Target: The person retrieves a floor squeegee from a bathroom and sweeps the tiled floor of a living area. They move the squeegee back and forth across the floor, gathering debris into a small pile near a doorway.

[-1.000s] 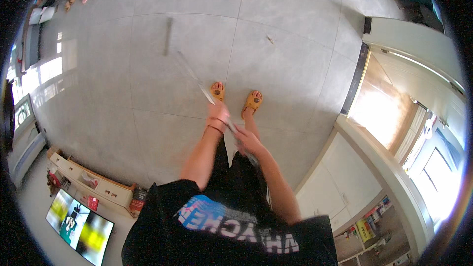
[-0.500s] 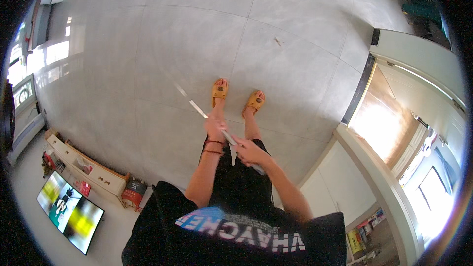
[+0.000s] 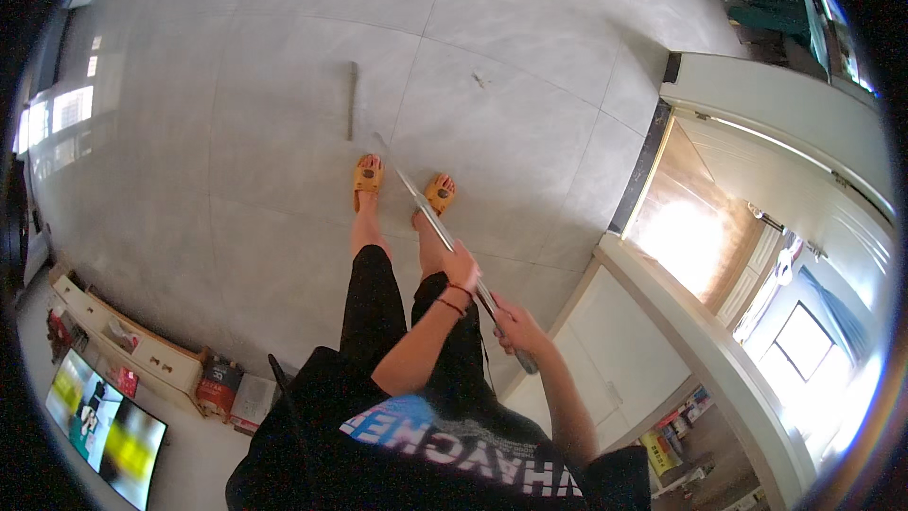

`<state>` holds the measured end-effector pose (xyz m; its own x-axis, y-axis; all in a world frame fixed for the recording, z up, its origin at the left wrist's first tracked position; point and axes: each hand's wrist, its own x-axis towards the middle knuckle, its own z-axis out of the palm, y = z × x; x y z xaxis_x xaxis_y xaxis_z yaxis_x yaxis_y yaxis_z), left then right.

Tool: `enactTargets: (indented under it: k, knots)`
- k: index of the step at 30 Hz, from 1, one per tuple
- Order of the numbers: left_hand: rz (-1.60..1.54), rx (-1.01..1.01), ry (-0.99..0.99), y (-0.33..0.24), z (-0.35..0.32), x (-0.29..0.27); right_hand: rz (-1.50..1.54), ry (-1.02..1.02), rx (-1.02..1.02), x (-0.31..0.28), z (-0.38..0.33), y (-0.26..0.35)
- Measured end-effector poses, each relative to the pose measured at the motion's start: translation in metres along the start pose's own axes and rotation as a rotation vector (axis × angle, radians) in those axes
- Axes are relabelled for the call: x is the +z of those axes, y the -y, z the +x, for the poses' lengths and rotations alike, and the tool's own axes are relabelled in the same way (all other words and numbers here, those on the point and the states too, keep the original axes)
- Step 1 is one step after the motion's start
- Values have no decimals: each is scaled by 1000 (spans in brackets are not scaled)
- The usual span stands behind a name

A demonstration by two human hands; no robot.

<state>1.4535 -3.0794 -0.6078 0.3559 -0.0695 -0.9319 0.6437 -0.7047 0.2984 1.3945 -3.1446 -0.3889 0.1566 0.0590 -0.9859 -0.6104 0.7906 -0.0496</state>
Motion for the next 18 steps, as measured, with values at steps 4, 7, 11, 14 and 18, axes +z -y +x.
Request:
enactTargets:
  k: [4,7,11,14,18]
  knots:
    - [61,-79,32,1,-71,17,262,-51,64,-8,-39,-53]
    - [-12,-88,69,-6,-94,5,270,-15,-2,-2,-48,-58]
    - [-277,-39,186,-30,-77,-11,169,-43,-108,10,-38,-39]
    - [-82,214,238,-67,-25,-19,141,7,-267,14,1,-10]
    - [324,358,232,-158,35,2,479,126,-479,9,91,38]
